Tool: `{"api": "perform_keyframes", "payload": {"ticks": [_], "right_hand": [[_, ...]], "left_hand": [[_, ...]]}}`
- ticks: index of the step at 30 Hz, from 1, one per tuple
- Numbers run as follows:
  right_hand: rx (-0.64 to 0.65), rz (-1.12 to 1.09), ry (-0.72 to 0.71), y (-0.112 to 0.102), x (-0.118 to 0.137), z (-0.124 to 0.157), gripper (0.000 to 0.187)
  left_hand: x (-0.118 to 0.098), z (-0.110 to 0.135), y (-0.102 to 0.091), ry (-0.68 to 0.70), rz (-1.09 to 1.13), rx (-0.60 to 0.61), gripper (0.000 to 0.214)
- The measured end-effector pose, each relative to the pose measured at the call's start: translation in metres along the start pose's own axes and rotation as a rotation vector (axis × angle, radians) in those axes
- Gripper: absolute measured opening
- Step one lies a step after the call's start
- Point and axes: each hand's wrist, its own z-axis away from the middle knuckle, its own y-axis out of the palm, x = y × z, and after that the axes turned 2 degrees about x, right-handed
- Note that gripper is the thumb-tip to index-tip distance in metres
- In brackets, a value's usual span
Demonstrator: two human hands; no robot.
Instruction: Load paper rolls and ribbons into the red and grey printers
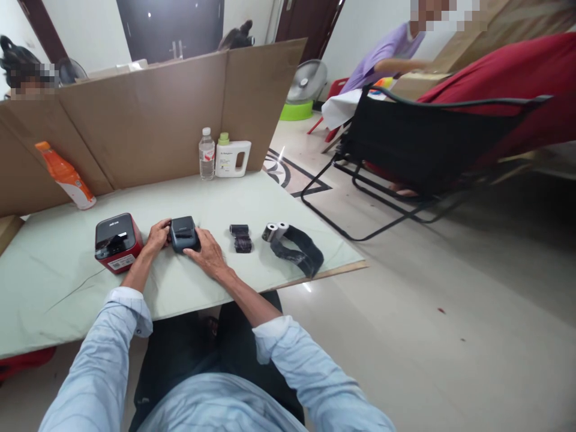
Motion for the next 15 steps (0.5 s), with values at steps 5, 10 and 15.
{"api": "perform_keyframes", "payload": {"ticks": [5, 10, 15], "right_hand": [[-0.006, -0.002, 0.002, 0.0013, -0.0020, 0.0005, 0.075], [0.000, 0.006, 0.004, 0.0010, -0.0018, 0.0010, 0.074], [0.014, 0.014, 0.012, 0.0003, -0.0008, 0.0011, 0.076]], "left_hand": [[0.0000, -0.0003, 0.0001, 0.000, 0.045, 0.009, 0.057], [-0.0003, 0.0003, 0.0017, 0.004, 0.125, 0.005, 0.058], [-0.0012, 0.0045, 0.0005, -0.006, 0.160, 0.015, 0.059]]}}
